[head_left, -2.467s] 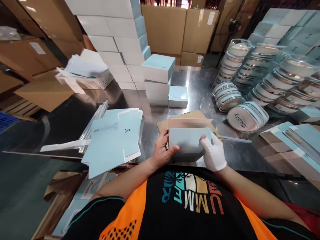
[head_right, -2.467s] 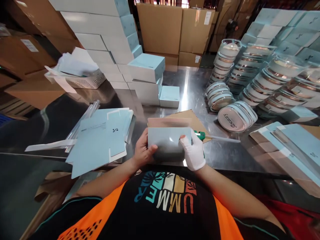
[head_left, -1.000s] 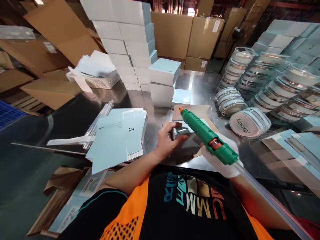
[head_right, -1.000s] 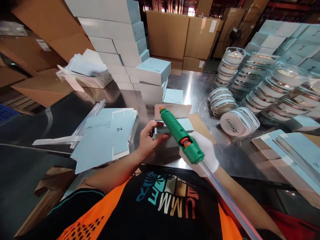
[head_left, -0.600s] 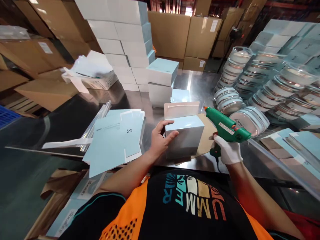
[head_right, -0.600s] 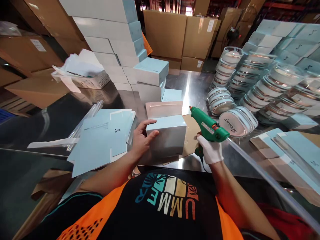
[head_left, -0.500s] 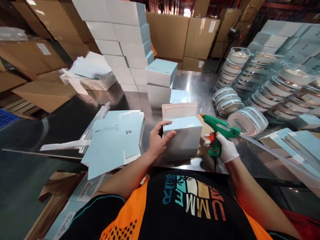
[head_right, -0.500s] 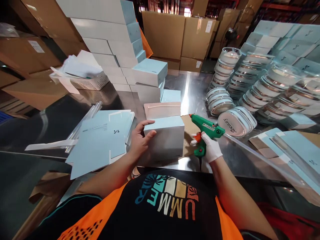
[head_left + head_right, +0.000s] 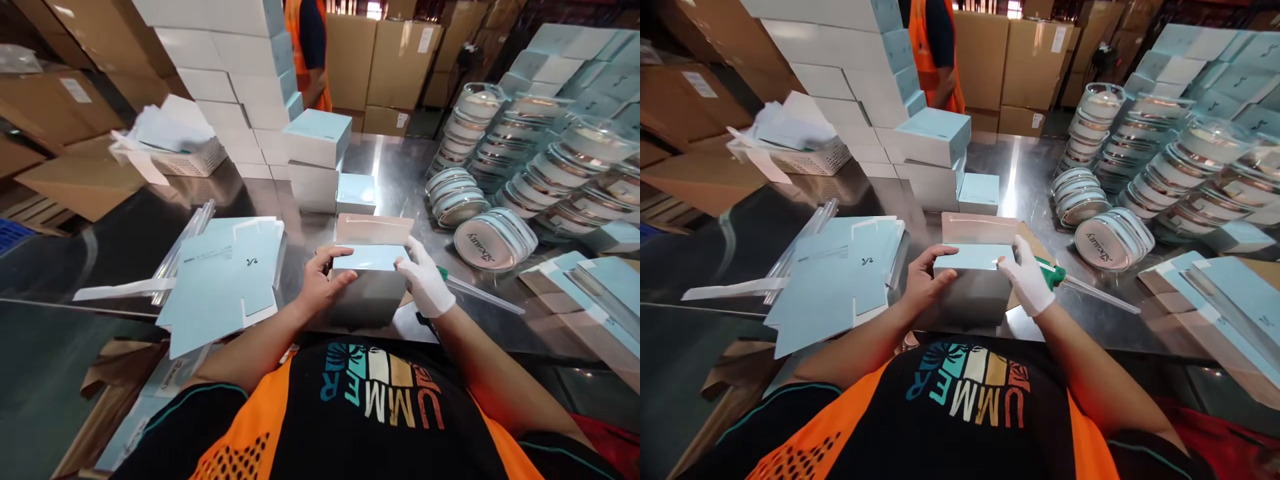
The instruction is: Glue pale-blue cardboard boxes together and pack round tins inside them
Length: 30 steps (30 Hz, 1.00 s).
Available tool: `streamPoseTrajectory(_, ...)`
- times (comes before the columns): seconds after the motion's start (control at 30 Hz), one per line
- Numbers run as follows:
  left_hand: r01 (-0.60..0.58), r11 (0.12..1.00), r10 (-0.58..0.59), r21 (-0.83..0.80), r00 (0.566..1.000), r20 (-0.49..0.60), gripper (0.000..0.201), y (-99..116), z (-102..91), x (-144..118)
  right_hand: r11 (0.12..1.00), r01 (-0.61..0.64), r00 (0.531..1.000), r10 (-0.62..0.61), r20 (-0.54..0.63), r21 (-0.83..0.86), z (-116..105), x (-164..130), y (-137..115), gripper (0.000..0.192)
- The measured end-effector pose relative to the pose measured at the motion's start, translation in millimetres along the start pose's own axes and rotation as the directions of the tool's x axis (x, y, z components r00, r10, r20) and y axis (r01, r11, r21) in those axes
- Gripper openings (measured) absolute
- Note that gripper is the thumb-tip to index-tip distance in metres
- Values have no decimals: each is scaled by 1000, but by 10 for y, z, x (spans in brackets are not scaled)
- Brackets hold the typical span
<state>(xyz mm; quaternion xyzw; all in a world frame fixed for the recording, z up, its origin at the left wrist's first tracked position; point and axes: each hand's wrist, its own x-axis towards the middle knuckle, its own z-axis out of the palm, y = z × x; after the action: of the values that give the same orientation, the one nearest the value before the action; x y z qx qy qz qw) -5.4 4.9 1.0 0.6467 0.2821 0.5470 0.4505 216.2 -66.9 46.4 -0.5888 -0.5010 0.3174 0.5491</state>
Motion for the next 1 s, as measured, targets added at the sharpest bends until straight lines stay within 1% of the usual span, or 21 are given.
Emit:
streamPoseTrajectory(0.07,-5,1000,3,24,998,57,66,-32,-8,-3,1000,9,1000,-9,-10,-20,98,52,-7,49)
streamPoseTrajectory(0.13,-38,999,35,34,996,83,64,-68,-17,-10,996,77,996,-79,-39,-52,80,68,46,47)
streamPoseTrajectory(0.17,-65,998,64,20,996,67,63,-88,-14,-15,991,122,992,-124,-33,-60,42,64,82,49)
streamPoseTrajectory(0.27,-120,989,118,-88,992,-35,65,-151,22,-27,962,256,965,-249,83,-93,-107,10,165,67)
streamPoseTrajectory(0.3,-130,984,122,-124,990,-64,67,-166,32,-28,947,299,950,-284,128,-114,-147,-24,176,67)
streamPoseTrajectory(0.33,-142,978,132,-150,988,-78,68,-176,34,-26,931,338,934,-314,169,-136,-178,-64,179,63)
streamPoseTrajectory(0.37,-162,974,152,-158,986,-70,66,-178,25,-20,916,372,918,-340,203,-150,-197,-108,175,53)
streamPoseTrajectory(0.43,-225,966,228,-126,974,8,57,-159,-23,4,897,418,894,-376,245,-147,-207,-187,156,31)
streamPoseTrajectory(0.5,-291,953,300,-78,945,132,44,-118,-94,38,884,452,873,-412,262,-116,-197,-231,135,18)
streamPoseTrajectory(0.57,-337,941,336,-38,915,222,35,-70,-154,71,872,483,856,-450,255,-80,-187,-235,127,15)
streamPoseTrajectory(0.63,-377,926,368,-12,897,243,30,-24,-190,89,864,499,848,-472,241,-63,-187,-222,151,14)
streamPoseTrajectory(0.7,-421,907,408,-3,877,254,24,24,-214,91,864,495,854,-466,231,-91,-182,-232,226,15)
streamPoseTrajectory(0.73,-443,896,428,-5,861,274,22,50,-230,89,868,483,865,-452,218,-115,-171,-253,286,22)
streamPoseTrajectory(0.77,-462,887,441,-4,843,308,21,76,-253,92,877,460,880,-429,204,-141,-151,-284,360,37)
streamPoseTrajectory(0.8,-478,878,446,5,823,351,22,100,-286,104,892,420,902,-389,188,-169,-122,-322,443,58)
streamPoseTrajectory(0.83,-489,872,442,24,807,392,25,121,-330,132,910,365,926,-334,174,-197,-85,-362,529,78)
streamPoseTrajectory(0.87,-493,868,430,53,801,417,31,135,-383,180,928,299,949,-266,169,-224,-46,-396,609,91)
streamPoseTrajectory(0.9,-482,872,407,90,813,417,41,141,-444,253,942,230,967,-193,168,-246,-10,-416,674,96)
streamPoseTrajectory(0.93,-446,886,372,127,847,381,53,136,-508,352,952,165,979,-125,164,-260,17,-412,717,93)
streamPoseTrajectory(0.97,-383,910,324,158,896,302,65,121,-574,473,959,106,987,-68,148,-261,31,-375,732,87)
streamPoseTrajectory(1.0,-288,941,256,175,949,186,76,96,-635,608,967,52,994,-25,108,-250,29,-297,719,82)
